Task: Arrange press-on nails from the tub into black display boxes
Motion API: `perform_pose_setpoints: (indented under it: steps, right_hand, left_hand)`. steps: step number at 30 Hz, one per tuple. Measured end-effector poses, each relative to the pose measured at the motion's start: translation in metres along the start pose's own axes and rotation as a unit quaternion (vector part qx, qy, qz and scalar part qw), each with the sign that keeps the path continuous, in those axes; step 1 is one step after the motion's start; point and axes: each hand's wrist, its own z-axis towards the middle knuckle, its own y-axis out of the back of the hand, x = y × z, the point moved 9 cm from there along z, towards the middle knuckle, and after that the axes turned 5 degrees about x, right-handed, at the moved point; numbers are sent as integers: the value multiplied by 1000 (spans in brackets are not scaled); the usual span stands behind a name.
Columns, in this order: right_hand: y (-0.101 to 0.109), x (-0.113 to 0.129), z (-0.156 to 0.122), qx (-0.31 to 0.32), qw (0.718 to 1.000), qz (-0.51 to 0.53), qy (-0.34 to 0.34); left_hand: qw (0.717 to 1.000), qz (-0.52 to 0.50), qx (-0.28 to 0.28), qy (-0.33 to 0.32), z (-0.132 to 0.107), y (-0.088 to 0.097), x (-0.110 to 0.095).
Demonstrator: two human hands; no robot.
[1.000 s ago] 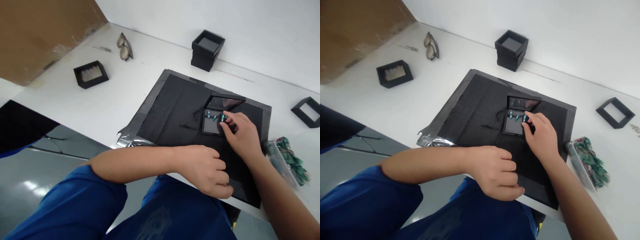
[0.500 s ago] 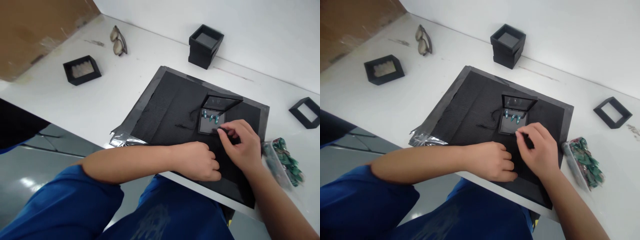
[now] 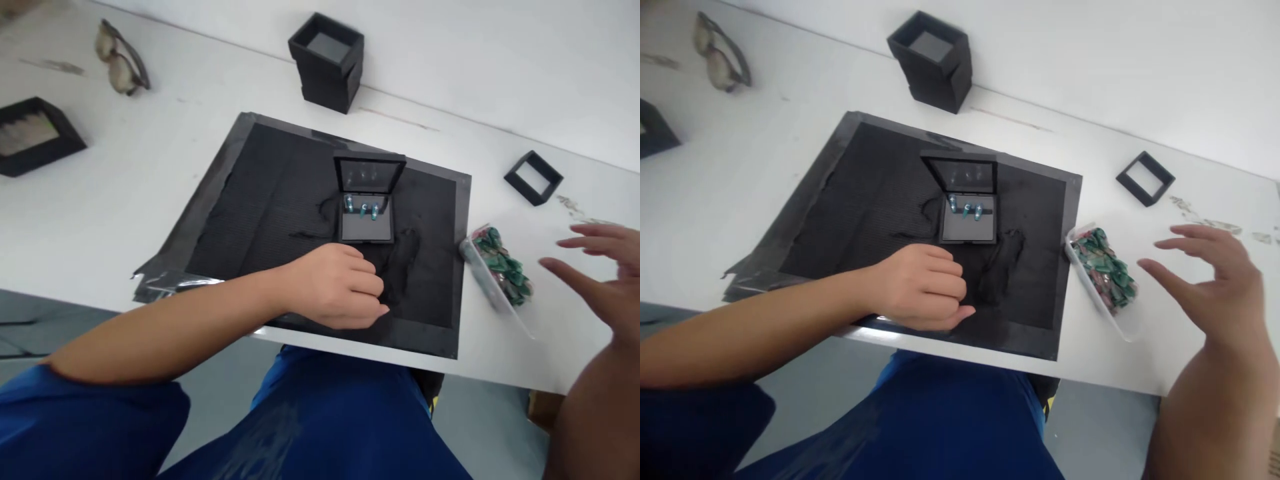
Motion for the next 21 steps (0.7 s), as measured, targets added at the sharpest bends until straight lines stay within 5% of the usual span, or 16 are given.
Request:
perform_pose_setpoints:
  steps: [3,8,21]
  right_hand:
    - [-29,7,10,104,992,34,61]
    - [-52,30,15,130,986,44,96]
    - [-57,72,-11,166,973,30,155]
  left_hand:
    - [1000,-28,-5,6,2,-4,7]
    - [997,-54,42,28,-4,-24,18]
    - [998,-49,48,15,-10,-39,20]
